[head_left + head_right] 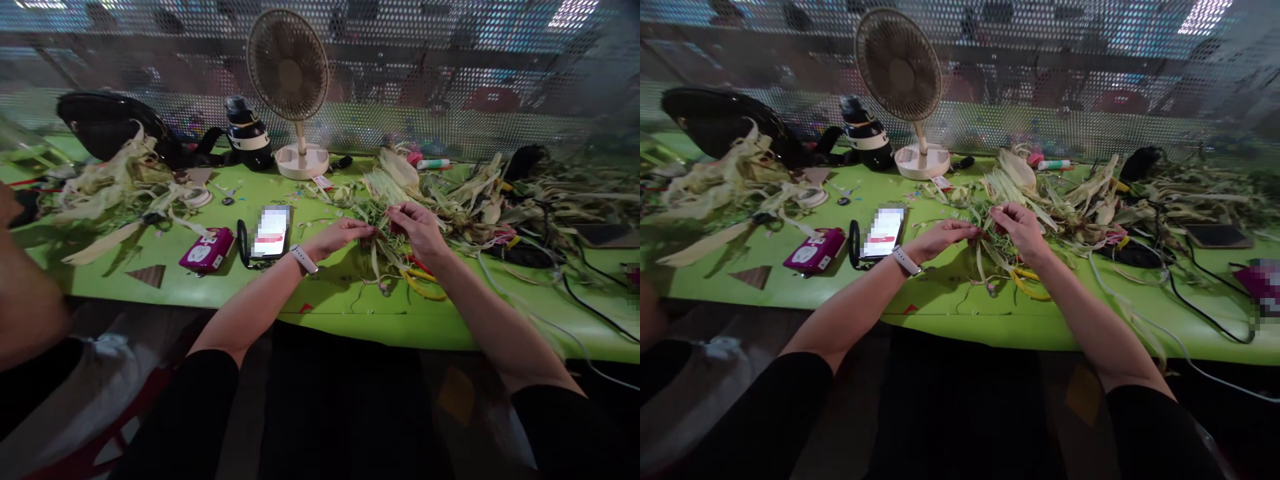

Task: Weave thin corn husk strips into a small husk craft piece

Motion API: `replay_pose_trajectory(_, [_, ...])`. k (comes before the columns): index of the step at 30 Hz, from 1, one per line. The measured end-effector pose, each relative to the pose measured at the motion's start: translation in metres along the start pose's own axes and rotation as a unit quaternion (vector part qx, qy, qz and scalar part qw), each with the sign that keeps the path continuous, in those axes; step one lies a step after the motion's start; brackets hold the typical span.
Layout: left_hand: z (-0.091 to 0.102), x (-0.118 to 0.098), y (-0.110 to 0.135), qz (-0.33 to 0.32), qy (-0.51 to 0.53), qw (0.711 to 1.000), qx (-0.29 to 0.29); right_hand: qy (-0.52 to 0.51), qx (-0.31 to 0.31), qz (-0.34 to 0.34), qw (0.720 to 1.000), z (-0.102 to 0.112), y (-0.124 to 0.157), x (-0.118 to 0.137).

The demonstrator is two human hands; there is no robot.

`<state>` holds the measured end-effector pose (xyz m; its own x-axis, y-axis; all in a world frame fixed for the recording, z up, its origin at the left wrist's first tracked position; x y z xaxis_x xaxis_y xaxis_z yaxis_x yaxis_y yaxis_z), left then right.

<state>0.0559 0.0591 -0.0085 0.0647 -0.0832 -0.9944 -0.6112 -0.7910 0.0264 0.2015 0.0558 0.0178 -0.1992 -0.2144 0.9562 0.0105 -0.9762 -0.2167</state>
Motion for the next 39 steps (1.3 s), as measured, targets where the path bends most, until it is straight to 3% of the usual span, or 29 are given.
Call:
replay_pose_trajectory(15, [-0.009, 0.005, 0.002, 0.002, -0.035, 0.998, 0.054, 0.022, 0.010, -0.009, 1.000, -0.017, 0.003, -0.008])
replay_pose_trajectory(21, [-0.019, 0.009, 0.005, 0.018, -0.041, 0.993, 0.105, -0.008, 0.120, -0.068, 0.990, -0.025, 0.006, -0.008])
replay_pose_trajectory(26, [-0.025, 0.010, 0.008, 0.029, -0.049, 0.989, 0.135, -0.017, 0.109, -0.087, 0.990, -0.023, 0.004, -0.013])
replay_pose_trajectory(29, [-0.017, 0.011, 0.003, 0.023, -0.002, 0.997, 0.077, 0.010, 0.050, -0.055, 0.997, -0.009, -0.001, -0.008])
replay_pose_trajectory(33, [0.014, 0.008, -0.001, -0.021, 0.072, 0.990, -0.121, 0.125, -0.084, 0.073, 0.986, 0.019, 0.002, 0.020])
replay_pose_trajectory(36, [0.027, 0.007, 0.000, -0.026, 0.100, 0.977, -0.187, 0.284, -0.038, 0.159, 0.945, 0.005, 0.010, 0.034])
replay_pose_trajectory(39, [0.031, 0.003, 0.000, -0.042, 0.084, 0.977, -0.190, 0.380, 0.010, 0.176, 0.908, -0.012, 0.015, 0.028])
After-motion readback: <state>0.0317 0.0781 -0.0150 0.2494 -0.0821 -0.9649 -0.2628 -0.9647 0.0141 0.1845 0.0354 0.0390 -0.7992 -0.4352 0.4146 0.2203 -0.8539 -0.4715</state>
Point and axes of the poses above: each hand's wrist, its own y-axis away from the middle knuckle, its own z-axis out of the back of the hand, x = y × z, the point moved 8 cm from there along -y, towards the middle knuckle, and after that the axes turned 10 degrees about y, right-handed, at the moved point
